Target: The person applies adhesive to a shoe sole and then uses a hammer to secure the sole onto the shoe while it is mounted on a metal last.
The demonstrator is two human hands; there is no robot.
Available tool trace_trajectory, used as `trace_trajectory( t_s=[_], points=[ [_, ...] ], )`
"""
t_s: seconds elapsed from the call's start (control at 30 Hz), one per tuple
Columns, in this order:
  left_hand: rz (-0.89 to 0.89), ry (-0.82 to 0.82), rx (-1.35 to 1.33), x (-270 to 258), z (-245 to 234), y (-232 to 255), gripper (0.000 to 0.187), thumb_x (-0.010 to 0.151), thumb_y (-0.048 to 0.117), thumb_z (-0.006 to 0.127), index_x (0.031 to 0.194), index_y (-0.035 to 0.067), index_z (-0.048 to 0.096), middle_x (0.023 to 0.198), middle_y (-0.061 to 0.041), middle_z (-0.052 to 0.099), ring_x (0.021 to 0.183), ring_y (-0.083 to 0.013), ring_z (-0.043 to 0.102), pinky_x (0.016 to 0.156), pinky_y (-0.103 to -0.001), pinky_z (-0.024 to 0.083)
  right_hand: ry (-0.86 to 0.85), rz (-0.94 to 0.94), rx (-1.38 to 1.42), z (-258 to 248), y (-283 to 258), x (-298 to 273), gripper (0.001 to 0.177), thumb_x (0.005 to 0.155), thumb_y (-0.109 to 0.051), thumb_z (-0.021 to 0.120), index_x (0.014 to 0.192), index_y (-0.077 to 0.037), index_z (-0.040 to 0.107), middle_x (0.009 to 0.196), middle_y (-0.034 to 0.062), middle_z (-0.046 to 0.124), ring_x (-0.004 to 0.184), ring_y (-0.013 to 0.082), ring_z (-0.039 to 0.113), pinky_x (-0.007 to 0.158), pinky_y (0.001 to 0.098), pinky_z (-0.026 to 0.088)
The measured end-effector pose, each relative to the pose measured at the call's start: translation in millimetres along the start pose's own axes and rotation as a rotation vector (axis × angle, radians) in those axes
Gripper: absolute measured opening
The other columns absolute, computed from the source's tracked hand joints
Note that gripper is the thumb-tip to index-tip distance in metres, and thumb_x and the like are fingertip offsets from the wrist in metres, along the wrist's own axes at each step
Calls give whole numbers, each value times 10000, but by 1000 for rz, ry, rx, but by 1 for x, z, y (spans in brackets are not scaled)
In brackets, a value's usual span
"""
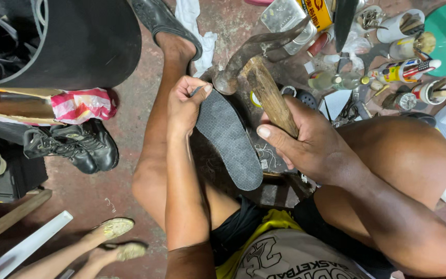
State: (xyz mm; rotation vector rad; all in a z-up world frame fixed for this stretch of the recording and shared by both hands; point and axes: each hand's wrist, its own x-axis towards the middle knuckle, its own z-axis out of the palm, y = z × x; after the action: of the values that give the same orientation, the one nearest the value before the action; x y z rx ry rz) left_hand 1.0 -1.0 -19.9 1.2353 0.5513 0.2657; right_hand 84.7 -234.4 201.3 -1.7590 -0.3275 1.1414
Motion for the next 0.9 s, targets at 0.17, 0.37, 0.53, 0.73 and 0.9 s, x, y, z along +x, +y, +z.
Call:
trace_trajectory(
  t_s=[0.17,0.37,0.53,0.73,0.9],
  points=[
    [-55,64,-175,4,1,-7,360,836,-84,716,1120,61,549,874,-91,758,798,-120,707,780,-245,578,-8,-73,-9,9,-1,5,268,972,-269,616,1120,-61,533,659,-38,501,481,68,478,447,256,439],
    [-37,74,-185,10,0,-19,341,885,-94,737,1174,-25,570,941,-148,770,847,-160,711,804,-268,561,62,-25,-160,20,4,12,302,978,-329,592,1139,-81,536,601,-10,503,448,85,479,423,272,426],
    [-70,118,-202,19,0,-37,367,886,-63,723,1217,-25,567,947,-170,769,841,-185,721,775,-279,565,119,-61,-222,33,8,20,245,1001,-291,607,1067,-63,545,625,-9,501,472,86,488,438,281,416],
    [31,114,-272,39,0,-66,406,858,-74,671,1241,0,555,1099,-153,745,964,-169,719,871,-260,582,117,-120,-220,41,18,31,212,1012,-274,602,1043,-76,533,647,-26,509,489,75,484,451,268,424],
    [11,252,-162,38,4,-64,393,909,38,716,1277,-35,600,1045,-124,717,941,-166,663,851,-274,519,132,-169,-254,44,18,35,214,1028,-299,594,1045,-91,543,655,-25,501,503,77,473,461,267,413]
  ],
)
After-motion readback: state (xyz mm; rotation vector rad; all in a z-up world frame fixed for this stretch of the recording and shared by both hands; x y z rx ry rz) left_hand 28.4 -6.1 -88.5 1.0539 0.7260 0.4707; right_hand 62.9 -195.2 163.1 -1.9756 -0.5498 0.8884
